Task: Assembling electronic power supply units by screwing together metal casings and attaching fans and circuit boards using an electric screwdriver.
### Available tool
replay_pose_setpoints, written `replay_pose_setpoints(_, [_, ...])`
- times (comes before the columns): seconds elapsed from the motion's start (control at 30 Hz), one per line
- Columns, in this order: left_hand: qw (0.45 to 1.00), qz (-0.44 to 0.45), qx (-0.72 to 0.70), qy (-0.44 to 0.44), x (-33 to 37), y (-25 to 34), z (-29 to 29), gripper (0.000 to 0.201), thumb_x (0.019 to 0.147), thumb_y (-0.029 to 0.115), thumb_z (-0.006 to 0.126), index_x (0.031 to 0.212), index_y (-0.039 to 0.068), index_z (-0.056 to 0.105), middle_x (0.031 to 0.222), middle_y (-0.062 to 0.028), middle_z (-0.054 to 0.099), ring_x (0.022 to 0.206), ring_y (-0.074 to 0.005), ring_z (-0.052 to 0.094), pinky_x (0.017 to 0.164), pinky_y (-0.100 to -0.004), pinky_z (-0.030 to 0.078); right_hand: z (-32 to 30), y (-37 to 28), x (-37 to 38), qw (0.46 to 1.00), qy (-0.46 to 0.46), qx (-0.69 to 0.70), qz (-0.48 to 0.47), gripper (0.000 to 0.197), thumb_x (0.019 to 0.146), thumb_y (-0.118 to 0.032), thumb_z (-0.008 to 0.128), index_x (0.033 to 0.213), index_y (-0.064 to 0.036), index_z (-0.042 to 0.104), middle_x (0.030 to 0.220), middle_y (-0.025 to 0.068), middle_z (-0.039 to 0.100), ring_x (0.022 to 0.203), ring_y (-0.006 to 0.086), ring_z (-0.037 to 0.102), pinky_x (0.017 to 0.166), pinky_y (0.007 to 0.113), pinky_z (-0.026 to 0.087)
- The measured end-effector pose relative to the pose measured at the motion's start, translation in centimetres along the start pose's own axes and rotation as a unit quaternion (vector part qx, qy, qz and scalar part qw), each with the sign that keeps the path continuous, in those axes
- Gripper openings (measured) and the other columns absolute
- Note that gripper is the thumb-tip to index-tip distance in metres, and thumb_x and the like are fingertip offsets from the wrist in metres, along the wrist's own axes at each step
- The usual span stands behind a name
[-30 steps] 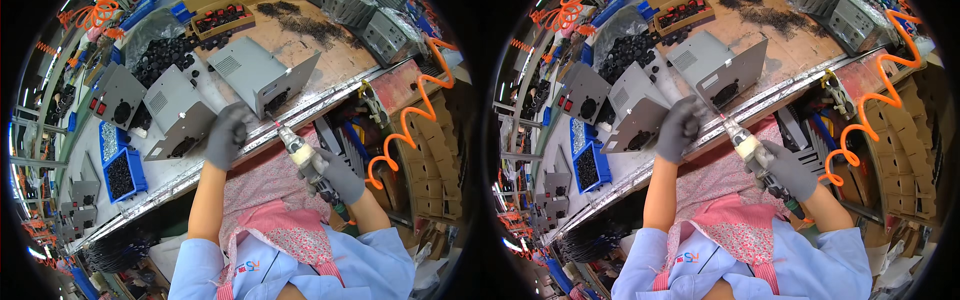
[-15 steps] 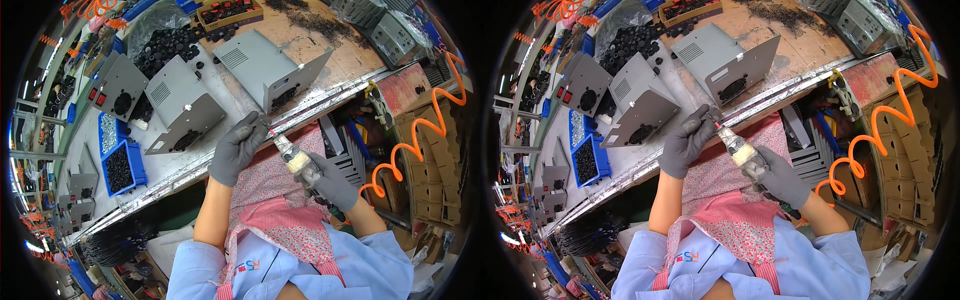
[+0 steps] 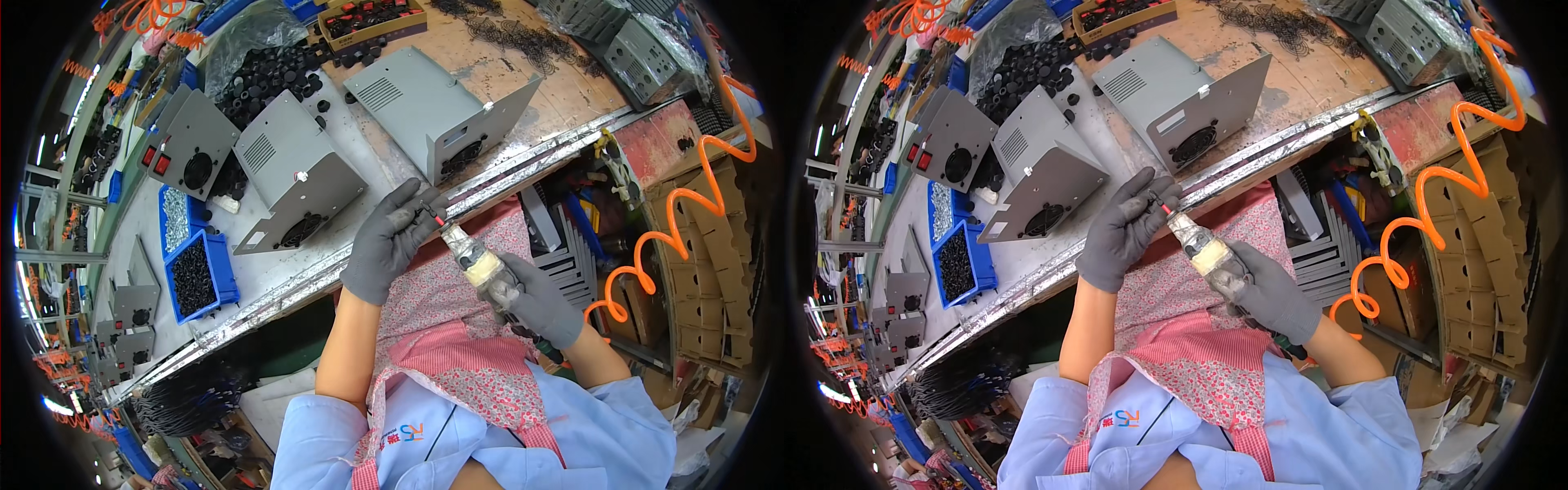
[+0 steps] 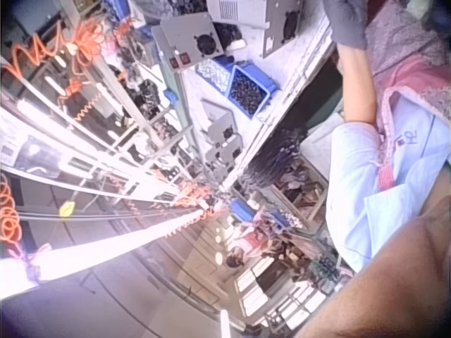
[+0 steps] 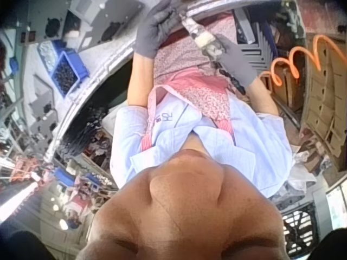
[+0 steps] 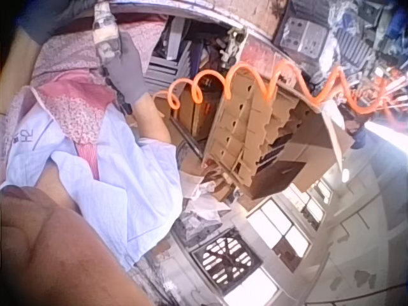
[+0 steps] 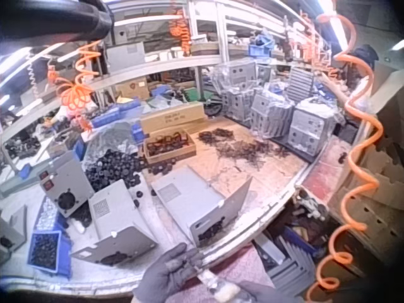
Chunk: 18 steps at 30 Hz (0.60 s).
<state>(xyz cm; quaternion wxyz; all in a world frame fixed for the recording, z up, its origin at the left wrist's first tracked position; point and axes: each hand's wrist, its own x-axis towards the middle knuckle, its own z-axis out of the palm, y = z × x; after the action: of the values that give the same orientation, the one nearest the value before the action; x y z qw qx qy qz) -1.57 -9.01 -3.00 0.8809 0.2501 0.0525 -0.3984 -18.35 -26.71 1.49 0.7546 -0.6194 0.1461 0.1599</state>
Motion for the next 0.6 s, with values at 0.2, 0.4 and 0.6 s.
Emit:
replay_pose_setpoints(0.2, [0.998,0.022,0.016,0.057,0.0,-0.4,-0.8,0.038,0.094,0.008,0.048,0.129,-0.003,0.039,0.118,-0.0181,0.053,0.1,-0.0216,0.059,0.077,-0.0241,0.056,-0.1,0.1,-0.2,1.0,0.006,-0.004,0.023,0.051,0.09,-0.026,0.055,0.132,-0.0022,0.04,0.089,0.0043,0.056,0.065,0.0069,0.054,0.056,0.022,0.047])
replay_pose_setpoints(0.4, [1.0,0.008,-0.001,0.003,0.4,-0.5,-1.3,0.04,0.087,0.018,0.064,0.12,0.001,0.047,0.095,-0.0073,0.06,0.066,-0.005,0.057,0.044,-0.0119,0.041,0.7,-0.5,-0.1,0.999,0.005,-0.002,0.037,0.05,0.09,-0.026,0.056,0.132,-0.0023,0.04,0.09,0.0042,0.056,0.064,0.0062,0.054,0.055,0.022,0.047])
replay_pose_setpoints(0.6, [0.999,0.016,0.032,-0.004,0.7,-0.4,-0.7,0.041,0.084,0.021,0.068,0.116,0.002,0.05,0.087,-0.0047,0.061,0.059,-0.0033,0.054,0.041,-0.0112,0.037,0.7,-0.2,0.0,1.0,0.002,-0.003,0.028,0.048,0.091,-0.024,0.056,0.13,-0.0025,0.042,0.091,0.0037,0.056,0.064,0.0054,0.053,0.056,0.021,0.047])
